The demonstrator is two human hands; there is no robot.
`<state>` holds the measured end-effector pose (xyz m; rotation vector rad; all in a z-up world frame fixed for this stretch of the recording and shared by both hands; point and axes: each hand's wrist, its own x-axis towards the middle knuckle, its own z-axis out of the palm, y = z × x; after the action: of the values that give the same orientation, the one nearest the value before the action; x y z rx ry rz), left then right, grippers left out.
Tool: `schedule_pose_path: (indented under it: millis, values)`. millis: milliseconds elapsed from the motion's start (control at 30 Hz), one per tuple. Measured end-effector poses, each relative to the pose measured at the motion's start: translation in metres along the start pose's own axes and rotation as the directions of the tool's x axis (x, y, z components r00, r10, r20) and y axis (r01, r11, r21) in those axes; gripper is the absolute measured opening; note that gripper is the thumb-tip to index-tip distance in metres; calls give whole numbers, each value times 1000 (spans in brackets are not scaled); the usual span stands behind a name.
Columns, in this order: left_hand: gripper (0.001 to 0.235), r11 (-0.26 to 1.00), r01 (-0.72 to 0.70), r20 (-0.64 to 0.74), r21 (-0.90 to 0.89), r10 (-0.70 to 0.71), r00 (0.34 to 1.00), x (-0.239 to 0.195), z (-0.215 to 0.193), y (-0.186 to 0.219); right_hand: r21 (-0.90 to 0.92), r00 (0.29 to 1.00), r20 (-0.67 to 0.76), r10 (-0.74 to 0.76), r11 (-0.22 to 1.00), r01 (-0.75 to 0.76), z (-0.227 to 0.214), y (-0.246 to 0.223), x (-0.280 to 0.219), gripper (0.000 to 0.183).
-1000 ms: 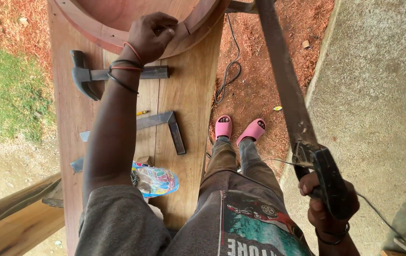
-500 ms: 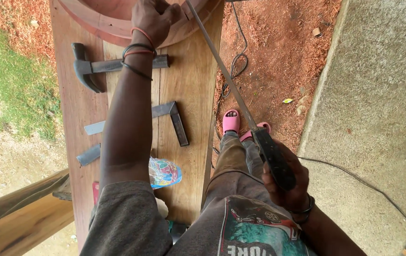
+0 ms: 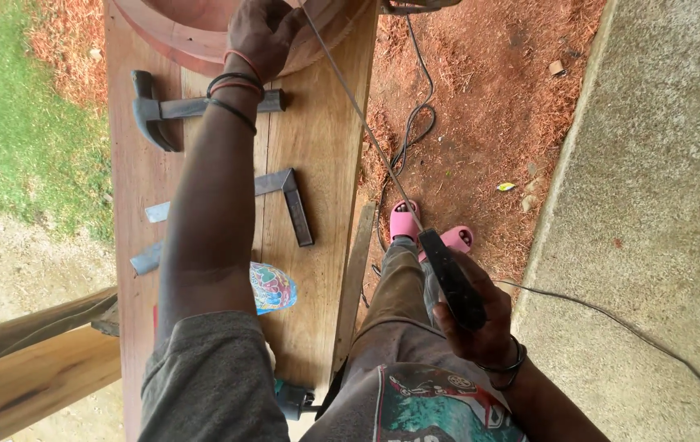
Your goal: The person works at a wooden workbench on a large round wooden bowl, using a hammer to drive small wooden wedges into the joint along the curved rim while holding the bowl steady. They reposition the bowl, pick up wedges from the bench, and tap them into place around the edge, with a hand saw, clamps, and other tools lying on the bench.
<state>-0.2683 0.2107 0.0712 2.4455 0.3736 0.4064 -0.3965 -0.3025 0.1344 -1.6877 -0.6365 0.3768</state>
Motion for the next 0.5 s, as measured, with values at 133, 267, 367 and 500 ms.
schedule_pose_path:
  millis: [133, 267, 367, 500]
  values:
    - [21, 989, 148, 40, -9, -147, 988, 10, 11, -27, -62, 997, 75, 6, 998, -1, -2, -3, 0, 71]
    - [25, 985, 140, -12, 106, -139, 990, 16, 15, -35, -8, 990, 74, 123, 992, -123, 4, -1, -3, 66]
    - [29, 966, 175, -7, 189, -177, 984, 17, 19, -46, -88, 994, 85, -63, 994, 71, -3, -9, -1, 65]
    - [29, 951, 138, 21, 278, -149, 989, 20, 34, -81, -42, 995, 91, -36, 998, 40, -14, -3, -25, 67]
